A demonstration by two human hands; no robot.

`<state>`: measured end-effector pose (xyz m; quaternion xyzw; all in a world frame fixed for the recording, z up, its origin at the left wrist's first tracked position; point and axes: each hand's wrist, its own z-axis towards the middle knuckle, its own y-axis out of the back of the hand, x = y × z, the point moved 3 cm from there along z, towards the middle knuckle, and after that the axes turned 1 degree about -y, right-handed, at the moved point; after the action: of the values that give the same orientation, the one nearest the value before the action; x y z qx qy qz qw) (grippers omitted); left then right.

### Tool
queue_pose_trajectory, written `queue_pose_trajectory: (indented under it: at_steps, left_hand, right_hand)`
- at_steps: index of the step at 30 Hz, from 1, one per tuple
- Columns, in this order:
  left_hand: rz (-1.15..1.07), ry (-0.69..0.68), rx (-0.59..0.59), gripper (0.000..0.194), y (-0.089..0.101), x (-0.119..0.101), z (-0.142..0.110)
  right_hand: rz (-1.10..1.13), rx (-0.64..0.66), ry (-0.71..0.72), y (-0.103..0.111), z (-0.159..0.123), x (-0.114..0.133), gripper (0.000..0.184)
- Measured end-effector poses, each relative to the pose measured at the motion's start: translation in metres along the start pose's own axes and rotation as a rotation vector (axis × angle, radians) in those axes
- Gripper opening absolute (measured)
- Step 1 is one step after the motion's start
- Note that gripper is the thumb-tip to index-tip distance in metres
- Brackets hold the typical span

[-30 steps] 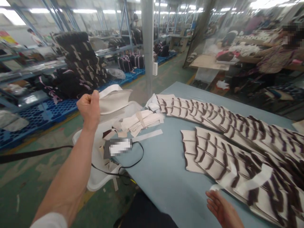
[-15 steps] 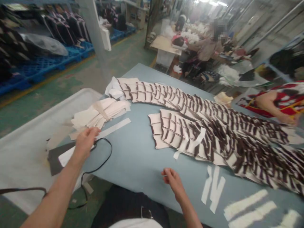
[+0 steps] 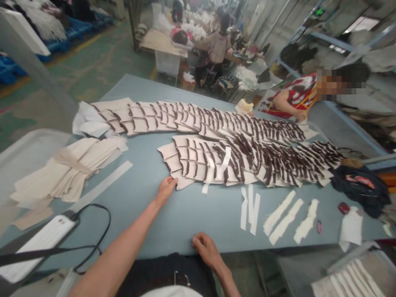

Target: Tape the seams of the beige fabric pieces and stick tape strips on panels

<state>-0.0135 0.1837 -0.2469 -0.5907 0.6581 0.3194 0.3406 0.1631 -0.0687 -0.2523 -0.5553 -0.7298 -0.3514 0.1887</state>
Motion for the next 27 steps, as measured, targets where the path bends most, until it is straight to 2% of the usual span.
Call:
queue_pose_trajectory:
  at_steps: [5, 7, 10, 13, 17, 20, 23, 26, 27]
  left_hand:
    - [0.084, -0.036, -0.161, 0.041, -0.018, -0.007, 0.014]
    - [0.144, -0.049, -0.204, 0.041, -0.022, -0.01, 0.01]
    - [0.238, -0.063, -0.206, 0.04, -0.028, -0.02, -0.001]
    - [0.315, -0.087, -0.235, 0.04, -0.025, -0.044, -0.015]
    - [0.376, -0.132, -0.251, 0.04, -0.003, -0.096, -0.046]
    - [0.372, -0.168, -0.198, 0.035, 0.015, -0.135, -0.081]
    - [0.303, -0.197, -0.107, 0.038, 0.022, -0.161, -0.119]
    - [0.203, -0.179, 0.008, 0.047, 0.018, -0.172, -0.15]
    - [0.17, -0.159, 0.046, 0.049, 0.016, -0.173, -0.159]
  right_hand:
    - [0.069, 0.054, -0.01, 0.02, 0.003, -0.017, 0.046]
    - [0.085, 0.085, -0.009, 0.031, 0.007, -0.021, 0.046]
    - [0.097, 0.136, -0.001, 0.047, 0.014, -0.021, 0.046]
    - [0.081, 0.168, 0.042, 0.064, 0.022, -0.017, 0.042]
    - [0.031, 0.132, 0.149, 0.093, 0.026, 0.0, 0.039]
    - [-0.002, 0.05, 0.247, 0.114, 0.018, 0.03, 0.036]
    - [-0.034, -0.106, 0.398, 0.128, -0.005, 0.079, 0.032]
    - [-0.215, -0.442, 0.955, 0.124, -0.045, 0.149, 0.036]
    - [-0.279, -0.517, 1.088, 0.117, -0.056, 0.169, 0.04]
